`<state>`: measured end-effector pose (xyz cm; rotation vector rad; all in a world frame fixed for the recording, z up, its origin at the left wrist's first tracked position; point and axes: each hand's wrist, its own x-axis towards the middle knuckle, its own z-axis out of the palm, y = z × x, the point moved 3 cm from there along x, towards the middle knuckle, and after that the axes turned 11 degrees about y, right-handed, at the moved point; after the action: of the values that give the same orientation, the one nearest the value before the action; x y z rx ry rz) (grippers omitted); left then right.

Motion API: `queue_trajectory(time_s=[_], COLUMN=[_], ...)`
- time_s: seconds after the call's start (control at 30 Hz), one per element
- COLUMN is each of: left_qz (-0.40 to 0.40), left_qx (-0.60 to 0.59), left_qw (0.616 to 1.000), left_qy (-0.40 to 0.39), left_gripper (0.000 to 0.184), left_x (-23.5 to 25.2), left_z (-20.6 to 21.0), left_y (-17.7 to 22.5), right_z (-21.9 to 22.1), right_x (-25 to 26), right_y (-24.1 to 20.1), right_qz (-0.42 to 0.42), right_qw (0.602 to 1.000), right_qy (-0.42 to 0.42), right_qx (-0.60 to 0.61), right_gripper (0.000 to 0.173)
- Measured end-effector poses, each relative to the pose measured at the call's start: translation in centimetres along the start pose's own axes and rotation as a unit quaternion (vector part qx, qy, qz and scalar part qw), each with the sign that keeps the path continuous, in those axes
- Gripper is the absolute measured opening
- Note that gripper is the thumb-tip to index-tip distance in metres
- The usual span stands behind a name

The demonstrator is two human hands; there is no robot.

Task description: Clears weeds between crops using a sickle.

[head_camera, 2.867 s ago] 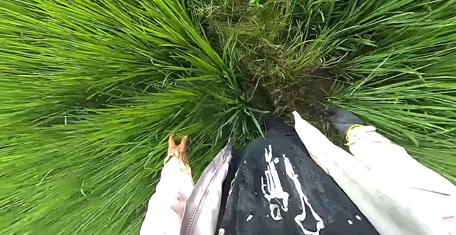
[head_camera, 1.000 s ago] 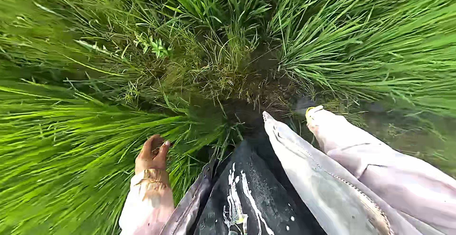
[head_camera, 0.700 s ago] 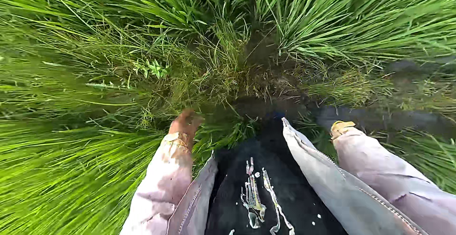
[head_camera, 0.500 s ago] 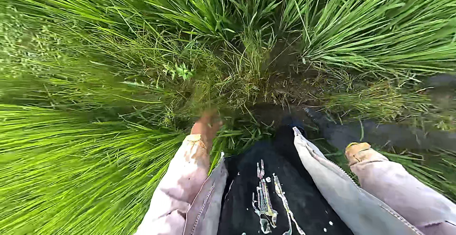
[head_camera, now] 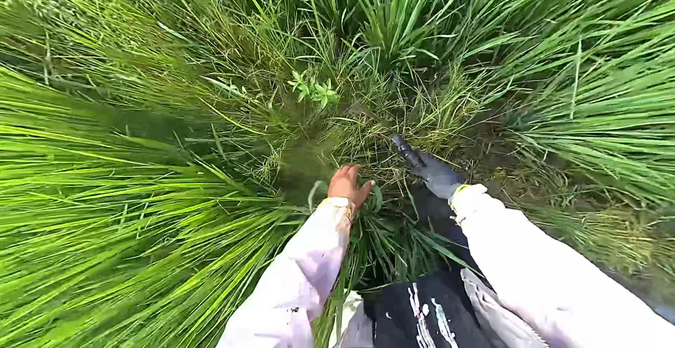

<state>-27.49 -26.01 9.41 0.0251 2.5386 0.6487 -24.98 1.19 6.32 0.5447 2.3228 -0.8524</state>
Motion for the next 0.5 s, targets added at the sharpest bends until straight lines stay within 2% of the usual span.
queue_trajectory(time_s=[0.07, 0.13, 0.2, 0.27, 0.33, 0.37, 0.4, 0.43, 0.5], left_qz=[0.058, 0.067, 0.033, -0.044, -0.1, -0.106, -0.099, -0.088, -0.087], left_qx=[0.042, 0.084, 0.099, 0.087, 0.072, 0.059, 0.05, 0.036, 0.013], left_qw=[0.995, 0.99, 0.99, 0.992, 0.992, 0.993, 0.994, 0.995, 0.996], left_qy=[0.066, 0.09, 0.095, 0.075, 0.021, -0.001, -0.012, -0.009, 0.014], left_gripper=[0.076, 0.094, 0.112, 0.117, 0.094, 0.077, 0.061, 0.05, 0.041], left_x=[6.1, 12.0, 16.6, 18.6, 17.6, 16.4, 15.0, 13.6, 11.5], left_z=[1.4, 3.0, 5.3, 8.5, 11.9, 13.2, 13.9, 14.4, 14.2], left_y=[-2.3, -5.1, -8.8, -13.2, -16.5, -17.3, -17.6, -17.8, -18.0], right_z=[1.8, 2.8, 2.8, 2.9, 3.8, 4.5, 5.5, 6.7, 9.8], right_x=[0.0, -1.4, -3.6, -5.5, -5.7, -5.1, -4.1, -2.8, -0.2], right_y=[3.8, 6.3, 6.9, 6.4, 5.4, 4.2, 2.2, -0.6, -8.6], right_qz=[0.094, 0.168, 0.173, 0.137, 0.096, 0.096, 0.103, 0.099, 0.049], right_qw=[0.99, 0.973, 0.972, 0.979, 0.983, 0.982, 0.977, 0.97, 0.962], right_qy=[0.063, 0.129, 0.153, 0.152, 0.128, 0.104, 0.068, 0.024, -0.041], right_qx=[0.083, 0.098, 0.048, -0.019, -0.09, -0.126, -0.176, -0.223, -0.266], right_gripper=[0.048, 0.051, 0.058, 0.072, 0.082, 0.078, 0.067, 0.054, 0.05])
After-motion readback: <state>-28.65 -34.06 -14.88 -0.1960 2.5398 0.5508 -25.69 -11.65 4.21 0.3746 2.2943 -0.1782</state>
